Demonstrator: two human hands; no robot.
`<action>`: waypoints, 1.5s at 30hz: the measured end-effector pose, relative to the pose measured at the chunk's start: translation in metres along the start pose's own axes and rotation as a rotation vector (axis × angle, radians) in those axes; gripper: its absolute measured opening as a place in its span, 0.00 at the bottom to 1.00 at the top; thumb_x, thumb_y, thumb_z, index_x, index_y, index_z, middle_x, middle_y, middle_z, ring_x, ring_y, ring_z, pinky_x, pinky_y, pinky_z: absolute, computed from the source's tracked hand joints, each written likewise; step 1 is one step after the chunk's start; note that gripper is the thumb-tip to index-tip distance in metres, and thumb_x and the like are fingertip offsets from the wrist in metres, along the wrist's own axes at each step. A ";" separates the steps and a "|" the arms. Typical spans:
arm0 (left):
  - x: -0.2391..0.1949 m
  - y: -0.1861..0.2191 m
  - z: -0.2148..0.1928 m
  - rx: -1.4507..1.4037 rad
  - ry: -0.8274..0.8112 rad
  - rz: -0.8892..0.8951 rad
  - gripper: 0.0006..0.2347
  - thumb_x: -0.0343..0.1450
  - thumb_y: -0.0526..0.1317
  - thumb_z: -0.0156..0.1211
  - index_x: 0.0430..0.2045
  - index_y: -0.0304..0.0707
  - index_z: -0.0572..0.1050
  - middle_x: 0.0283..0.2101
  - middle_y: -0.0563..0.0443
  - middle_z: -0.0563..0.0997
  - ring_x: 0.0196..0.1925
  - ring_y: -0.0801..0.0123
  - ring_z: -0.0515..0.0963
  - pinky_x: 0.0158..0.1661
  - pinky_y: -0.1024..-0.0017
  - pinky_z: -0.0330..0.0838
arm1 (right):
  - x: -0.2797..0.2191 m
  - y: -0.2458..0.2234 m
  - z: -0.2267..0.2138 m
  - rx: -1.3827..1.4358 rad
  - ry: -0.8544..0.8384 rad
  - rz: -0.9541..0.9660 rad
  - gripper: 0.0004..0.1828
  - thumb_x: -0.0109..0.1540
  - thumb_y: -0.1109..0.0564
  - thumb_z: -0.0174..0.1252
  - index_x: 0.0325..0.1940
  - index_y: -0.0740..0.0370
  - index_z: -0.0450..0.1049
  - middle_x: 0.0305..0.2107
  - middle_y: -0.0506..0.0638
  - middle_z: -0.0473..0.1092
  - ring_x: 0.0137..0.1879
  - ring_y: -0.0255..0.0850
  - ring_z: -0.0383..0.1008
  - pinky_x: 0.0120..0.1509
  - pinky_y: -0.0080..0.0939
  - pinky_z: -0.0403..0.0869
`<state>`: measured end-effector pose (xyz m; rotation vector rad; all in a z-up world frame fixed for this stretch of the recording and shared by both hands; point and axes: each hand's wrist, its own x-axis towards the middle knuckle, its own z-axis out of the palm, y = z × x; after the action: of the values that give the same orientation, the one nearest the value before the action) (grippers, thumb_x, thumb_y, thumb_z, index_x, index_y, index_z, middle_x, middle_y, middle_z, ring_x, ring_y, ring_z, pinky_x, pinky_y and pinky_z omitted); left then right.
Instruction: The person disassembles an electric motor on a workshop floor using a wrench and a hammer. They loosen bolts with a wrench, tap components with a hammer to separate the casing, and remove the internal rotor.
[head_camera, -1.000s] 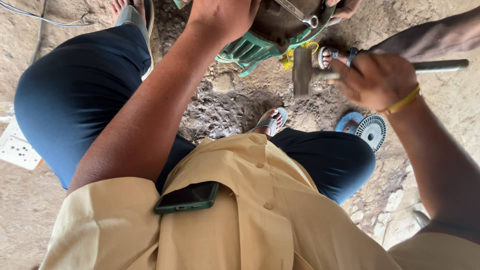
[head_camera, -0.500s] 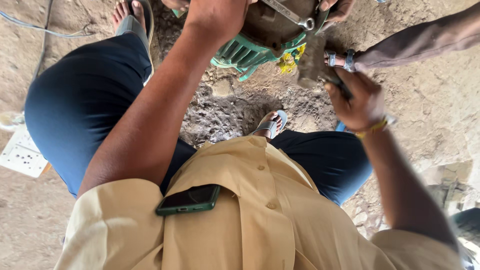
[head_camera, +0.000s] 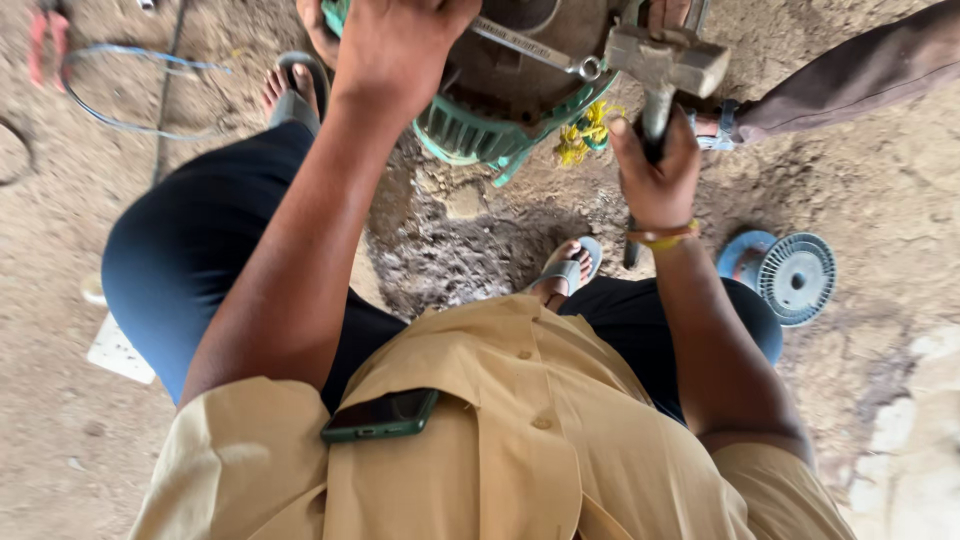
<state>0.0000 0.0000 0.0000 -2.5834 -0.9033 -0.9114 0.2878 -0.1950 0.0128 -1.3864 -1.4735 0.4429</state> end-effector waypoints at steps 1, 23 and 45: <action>0.000 0.002 -0.007 0.066 0.007 0.014 0.13 0.70 0.31 0.62 0.49 0.43 0.78 0.48 0.52 0.80 0.54 0.58 0.78 0.53 0.57 0.75 | 0.005 0.006 0.007 0.015 0.027 -0.001 0.17 0.74 0.46 0.63 0.46 0.62 0.69 0.25 0.43 0.66 0.24 0.28 0.64 0.27 0.30 0.64; -0.002 -0.009 -0.036 -0.136 -0.178 -0.035 0.19 0.75 0.28 0.60 0.60 0.52 0.72 0.61 0.46 0.73 0.57 0.51 0.82 0.58 0.49 0.74 | 0.050 0.012 0.047 -0.038 -0.106 0.041 0.15 0.73 0.51 0.68 0.40 0.65 0.75 0.28 0.51 0.75 0.29 0.33 0.75 0.29 0.36 0.70; -0.026 0.040 -0.047 -1.813 0.453 -1.150 0.17 0.72 0.30 0.62 0.53 0.26 0.65 0.52 0.38 0.78 0.55 0.53 0.80 0.56 0.60 0.80 | 0.021 -0.074 0.096 0.592 -0.129 0.151 0.16 0.67 0.58 0.71 0.47 0.65 0.70 0.28 0.47 0.73 0.31 0.31 0.72 0.33 0.32 0.73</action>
<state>-0.0129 -0.0635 0.0188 -1.8915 -1.9232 -3.7840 0.1728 -0.1616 0.0419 -1.0039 -1.2016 0.9914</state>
